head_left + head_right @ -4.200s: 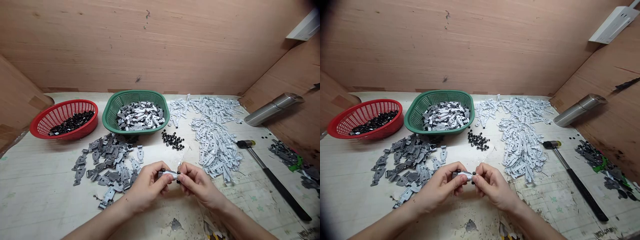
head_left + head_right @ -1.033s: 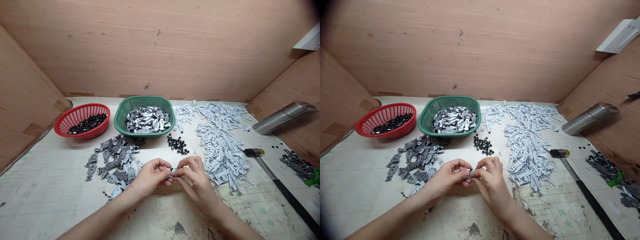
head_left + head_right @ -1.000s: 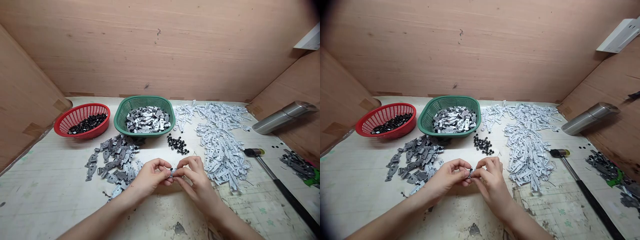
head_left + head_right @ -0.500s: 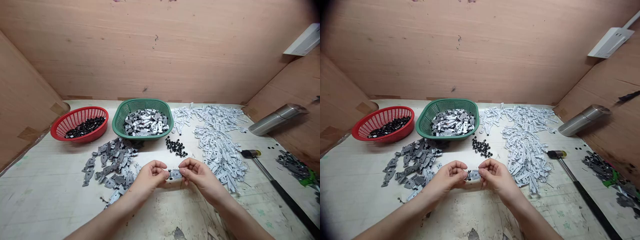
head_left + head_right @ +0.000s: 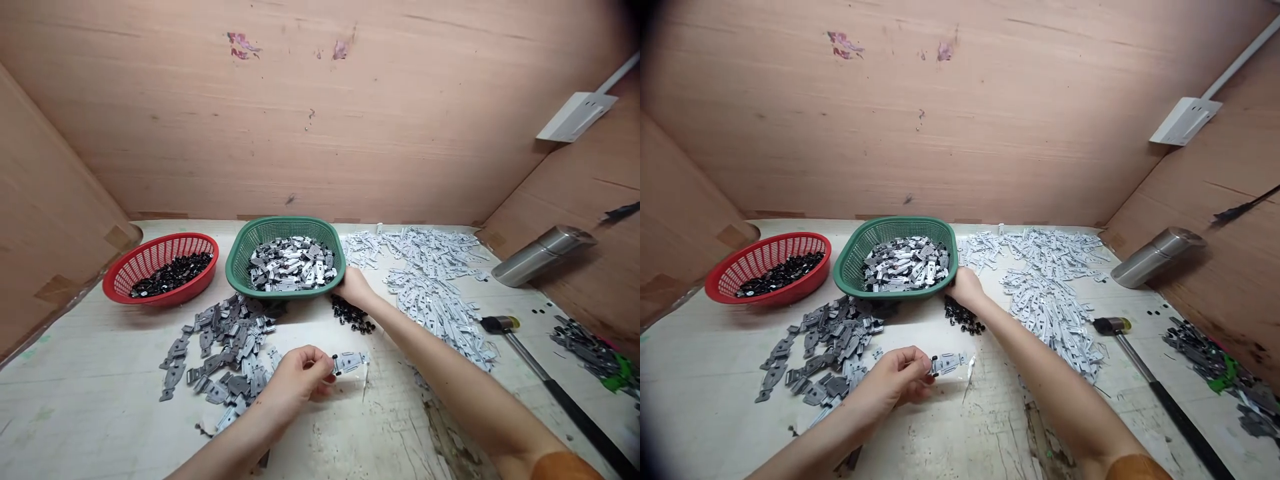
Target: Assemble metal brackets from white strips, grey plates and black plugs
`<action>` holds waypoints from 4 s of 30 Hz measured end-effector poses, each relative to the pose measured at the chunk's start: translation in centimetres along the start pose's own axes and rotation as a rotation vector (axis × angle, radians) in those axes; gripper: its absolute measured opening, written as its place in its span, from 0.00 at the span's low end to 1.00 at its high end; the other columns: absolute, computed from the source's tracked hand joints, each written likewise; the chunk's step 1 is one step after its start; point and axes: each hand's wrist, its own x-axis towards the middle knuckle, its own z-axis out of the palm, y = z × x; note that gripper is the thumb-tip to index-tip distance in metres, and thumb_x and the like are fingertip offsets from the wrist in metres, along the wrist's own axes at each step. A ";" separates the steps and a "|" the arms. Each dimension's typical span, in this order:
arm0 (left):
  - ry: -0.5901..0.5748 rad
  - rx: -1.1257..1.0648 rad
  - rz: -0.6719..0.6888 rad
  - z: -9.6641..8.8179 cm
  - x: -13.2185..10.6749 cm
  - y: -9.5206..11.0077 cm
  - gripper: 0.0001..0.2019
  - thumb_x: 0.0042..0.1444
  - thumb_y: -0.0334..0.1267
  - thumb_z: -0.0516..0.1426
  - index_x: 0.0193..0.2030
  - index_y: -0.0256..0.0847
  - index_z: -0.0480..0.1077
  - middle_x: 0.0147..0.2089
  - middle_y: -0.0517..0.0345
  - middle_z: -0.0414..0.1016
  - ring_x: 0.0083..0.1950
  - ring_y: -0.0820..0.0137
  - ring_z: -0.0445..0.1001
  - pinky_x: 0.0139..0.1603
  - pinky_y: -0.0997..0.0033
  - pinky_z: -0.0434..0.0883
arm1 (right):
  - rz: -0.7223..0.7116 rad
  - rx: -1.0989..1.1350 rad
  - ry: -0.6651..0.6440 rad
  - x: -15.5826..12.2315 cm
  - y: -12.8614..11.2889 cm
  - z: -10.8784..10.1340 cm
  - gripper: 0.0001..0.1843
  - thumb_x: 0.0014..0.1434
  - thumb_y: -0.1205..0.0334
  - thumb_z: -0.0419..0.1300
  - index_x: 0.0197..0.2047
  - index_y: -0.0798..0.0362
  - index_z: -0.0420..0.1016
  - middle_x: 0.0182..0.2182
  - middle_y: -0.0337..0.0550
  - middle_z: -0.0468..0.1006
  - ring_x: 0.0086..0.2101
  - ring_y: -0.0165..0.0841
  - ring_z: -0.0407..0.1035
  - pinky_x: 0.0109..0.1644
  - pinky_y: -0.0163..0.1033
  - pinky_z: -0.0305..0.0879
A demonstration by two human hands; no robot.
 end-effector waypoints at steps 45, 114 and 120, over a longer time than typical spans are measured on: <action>-0.030 0.087 0.012 0.3 0.0 -0.4 0.15 0.47 0.50 0.57 0.28 0.39 0.64 0.31 0.57 0.72 0.31 0.68 0.72 0.35 0.69 0.66 | -0.061 -0.637 0.085 -6.2 6.7 -7.9 0.07 0.50 0.75 0.57 0.27 0.56 0.73 0.32 0.52 0.71 0.39 0.42 0.64 0.37 0.39 0.59; -0.151 -0.018 0.142 0.7 -0.7 -0.1 0.13 0.52 0.45 0.58 0.28 0.37 0.62 0.28 0.64 0.64 0.28 0.75 0.68 0.34 0.73 0.64 | 0.393 1.034 -0.384 -16.7 -1.3 -2.9 0.20 0.50 0.48 0.63 0.30 0.58 0.69 0.23 0.39 0.72 0.20 0.23 0.62 0.21 0.28 0.51; -0.172 0.016 0.098 0.8 -0.7 -0.4 0.15 0.49 0.46 0.60 0.35 0.38 0.64 0.28 0.60 0.70 0.29 0.72 0.69 0.31 0.72 0.66 | 0.310 0.988 -0.345 -17.4 -2.5 -1.8 0.19 0.53 0.48 0.61 0.30 0.56 0.63 0.20 0.33 0.67 0.19 0.21 0.57 0.22 0.28 0.51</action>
